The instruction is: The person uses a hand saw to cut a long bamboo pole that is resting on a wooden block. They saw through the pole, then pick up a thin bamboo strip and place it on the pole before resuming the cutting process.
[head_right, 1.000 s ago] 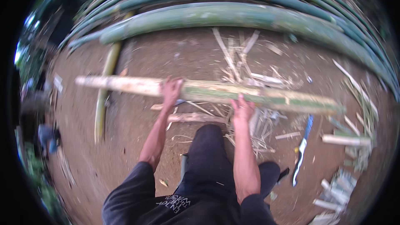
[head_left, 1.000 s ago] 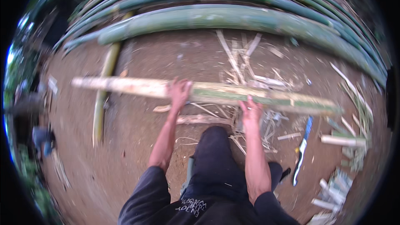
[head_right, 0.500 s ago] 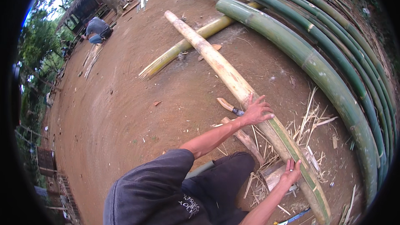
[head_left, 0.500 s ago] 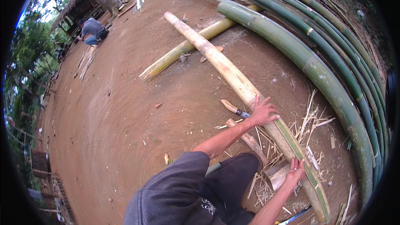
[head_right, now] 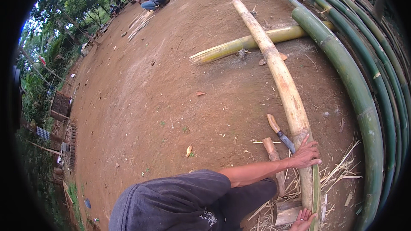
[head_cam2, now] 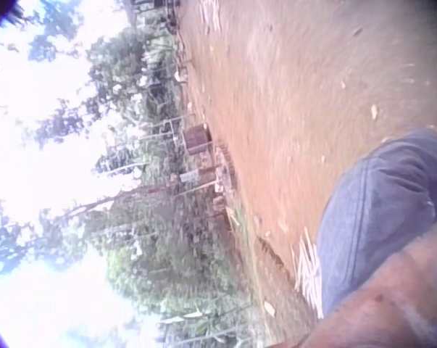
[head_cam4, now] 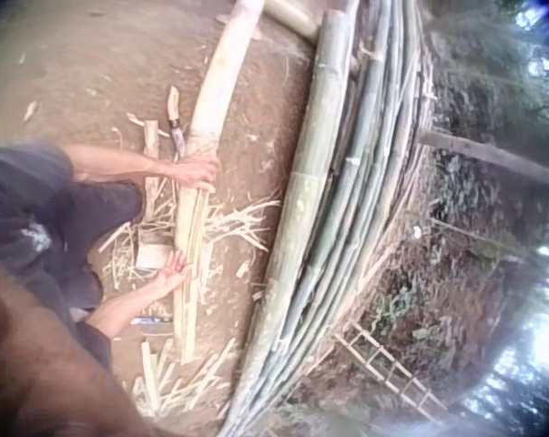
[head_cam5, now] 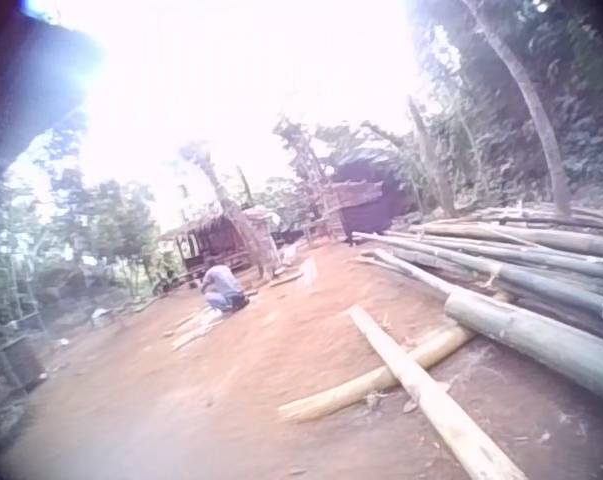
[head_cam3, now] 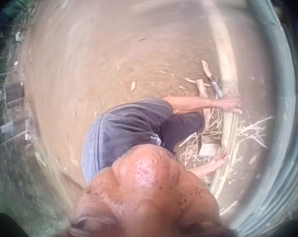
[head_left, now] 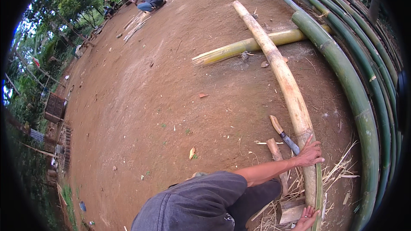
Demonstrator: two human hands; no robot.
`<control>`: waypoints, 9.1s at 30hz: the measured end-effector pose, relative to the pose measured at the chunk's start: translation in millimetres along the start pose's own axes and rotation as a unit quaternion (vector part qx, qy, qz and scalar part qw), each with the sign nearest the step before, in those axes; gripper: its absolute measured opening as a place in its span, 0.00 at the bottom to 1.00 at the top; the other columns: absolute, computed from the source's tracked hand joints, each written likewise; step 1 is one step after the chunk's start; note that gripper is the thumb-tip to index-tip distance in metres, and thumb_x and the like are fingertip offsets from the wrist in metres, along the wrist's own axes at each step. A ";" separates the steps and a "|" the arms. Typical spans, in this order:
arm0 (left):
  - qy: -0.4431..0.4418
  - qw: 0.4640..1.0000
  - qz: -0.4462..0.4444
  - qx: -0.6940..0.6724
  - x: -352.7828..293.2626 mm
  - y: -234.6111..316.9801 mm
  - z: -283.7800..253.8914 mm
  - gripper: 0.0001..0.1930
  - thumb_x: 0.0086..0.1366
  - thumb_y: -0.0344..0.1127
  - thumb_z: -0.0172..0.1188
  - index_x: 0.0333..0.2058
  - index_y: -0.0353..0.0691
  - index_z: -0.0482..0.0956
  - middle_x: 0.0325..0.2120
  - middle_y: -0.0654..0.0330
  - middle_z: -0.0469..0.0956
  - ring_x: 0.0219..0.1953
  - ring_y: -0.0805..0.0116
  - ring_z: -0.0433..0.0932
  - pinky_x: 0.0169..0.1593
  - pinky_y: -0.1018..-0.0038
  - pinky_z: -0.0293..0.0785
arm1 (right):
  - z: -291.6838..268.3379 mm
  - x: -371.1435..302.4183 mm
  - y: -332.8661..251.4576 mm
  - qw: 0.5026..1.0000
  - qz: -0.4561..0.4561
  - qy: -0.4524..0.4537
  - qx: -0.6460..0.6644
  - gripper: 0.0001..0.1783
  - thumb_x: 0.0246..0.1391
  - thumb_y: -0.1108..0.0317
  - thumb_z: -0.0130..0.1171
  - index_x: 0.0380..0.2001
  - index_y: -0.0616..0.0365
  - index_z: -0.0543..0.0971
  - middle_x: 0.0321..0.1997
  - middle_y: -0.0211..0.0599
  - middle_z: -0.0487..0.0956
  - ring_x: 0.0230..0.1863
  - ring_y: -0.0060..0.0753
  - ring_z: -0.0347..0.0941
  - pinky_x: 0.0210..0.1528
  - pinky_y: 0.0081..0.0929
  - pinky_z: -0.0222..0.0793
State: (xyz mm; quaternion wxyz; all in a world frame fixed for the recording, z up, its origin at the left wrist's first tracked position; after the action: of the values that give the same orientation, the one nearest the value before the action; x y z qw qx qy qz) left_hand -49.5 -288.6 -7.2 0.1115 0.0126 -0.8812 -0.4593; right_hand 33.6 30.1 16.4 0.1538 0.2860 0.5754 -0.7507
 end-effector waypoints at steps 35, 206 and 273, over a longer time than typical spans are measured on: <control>-0.004 0.997 0.006 0.074 9.9 0.7 4.8 0.18 0.54 0.53 0.65 0.34 0.44 0.82 0.41 0.59 0.76 0.64 0.57 0.65 0.73 0.40 0.28 | -277.9 14.7 -12.1 0.608 -0.264 0.248 -0.707 0.28 0.57 0.64 0.57 0.58 0.67 0.72 0.59 0.64 0.72 0.59 0.57 0.72 0.60 0.46 0.69; -0.227 0.906 0.033 0.357 57.9 -64.2 -36.9 0.29 0.75 0.57 0.36 0.67 0.52 0.66 0.65 0.57 0.63 0.70 0.55 0.52 0.71 0.53 0.35 | -597.7 -302.1 157.1 0.556 0.045 0.736 -0.385 0.24 0.64 0.56 0.54 0.57 0.59 0.72 0.53 0.55 0.73 0.51 0.61 0.74 0.52 0.55 0.69; -0.090 0.950 0.006 0.299 12.1 -15.1 -16.9 0.25 0.69 0.56 0.49 0.57 0.48 0.75 0.59 0.56 0.69 0.69 0.47 0.52 0.71 0.40 0.31 | 56.8 -28.0 30.3 0.988 0.071 -0.051 0.131 0.29 0.51 0.77 0.63 0.59 0.59 0.73 0.57 0.48 0.66 0.54 0.48 0.75 0.46 0.46 0.82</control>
State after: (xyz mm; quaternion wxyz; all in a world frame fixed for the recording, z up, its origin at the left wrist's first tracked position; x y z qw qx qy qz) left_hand -59.0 -312.5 -7.9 0.0256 -0.0012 -0.9846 -0.1730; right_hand 58.4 -35.5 19.8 0.1966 0.3051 0.4423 -0.8202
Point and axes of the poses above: each hand's wrist, its own x-axis towards the middle knuckle, its own z-axis out of the palm, y = z × x, the point moved 2 cm from there along x, towards the middle knuckle
